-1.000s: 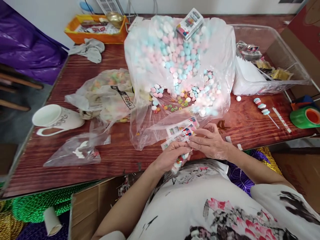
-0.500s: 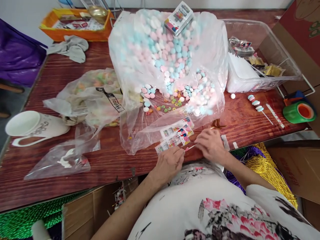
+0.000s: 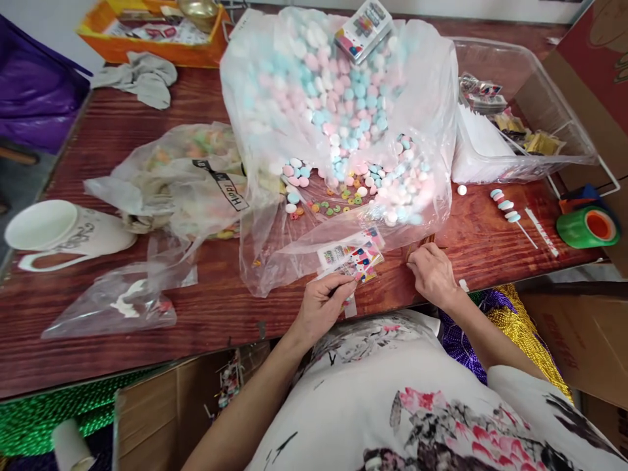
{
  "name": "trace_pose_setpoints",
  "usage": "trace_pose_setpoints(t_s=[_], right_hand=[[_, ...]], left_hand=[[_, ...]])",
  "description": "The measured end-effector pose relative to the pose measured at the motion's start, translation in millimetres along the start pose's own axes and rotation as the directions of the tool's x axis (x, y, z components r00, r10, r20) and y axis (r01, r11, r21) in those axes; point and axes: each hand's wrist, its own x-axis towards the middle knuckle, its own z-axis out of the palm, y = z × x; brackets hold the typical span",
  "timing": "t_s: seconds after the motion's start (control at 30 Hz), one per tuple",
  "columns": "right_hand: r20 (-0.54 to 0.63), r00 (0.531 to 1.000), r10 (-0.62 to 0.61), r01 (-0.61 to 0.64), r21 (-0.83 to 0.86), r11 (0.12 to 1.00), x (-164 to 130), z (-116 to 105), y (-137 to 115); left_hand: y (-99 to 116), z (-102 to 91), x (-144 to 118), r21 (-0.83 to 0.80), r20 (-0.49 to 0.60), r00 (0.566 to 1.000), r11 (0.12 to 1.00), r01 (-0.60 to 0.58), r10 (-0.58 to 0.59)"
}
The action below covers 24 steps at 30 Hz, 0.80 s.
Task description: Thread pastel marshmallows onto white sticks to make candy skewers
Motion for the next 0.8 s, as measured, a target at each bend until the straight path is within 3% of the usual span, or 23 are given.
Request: trace_pose_setpoints(t_s=[0.13, 0.23, 0.3, 0.43, 0.63, 0.8], right_hand=[[-0.182, 0.983, -0.036, 0.111, 0.419, 0.901, 4, -16, -34], [-0.257, 0.959, -0.121, 0.235, 0.477, 0.847, 11, -2, -64], [-0.306, 0.945, -0.114, 0.258, 0.486, 0.835, 14, 14, -77], [-0.28, 0.96, -0.013, 0.172, 0.552, 0.816, 14, 38, -84], [-0.158, 0.986, 0.052, 0.057, 0.612, 0.789, 11, 40, -87], [-0.133, 0.945, 0.299, -0.098, 0.757, 0.646, 1, 41, -91]], left_hand=[[6, 5.3, 1, -0.033, 0.042, 0.999, 0.999, 0.012, -0.011], [13, 13.0, 3, -0.095, 0.057, 0.998, 0.995, 0.019, -0.014], [16, 14.5, 2, -0.125, 0.058, 0.998, 0.992, 0.022, -0.014], [14, 8.3, -3, -0.137, 0.054, 0.998, 0.99, -0.03, 0.037], [10, 0.6, -7, -0.17, 0.025, 0.999, 0.985, -0.019, 0.024], [12, -0.7, -6, -0.15, -0.008, 0.999, 0.988, -0.048, 0.048]])
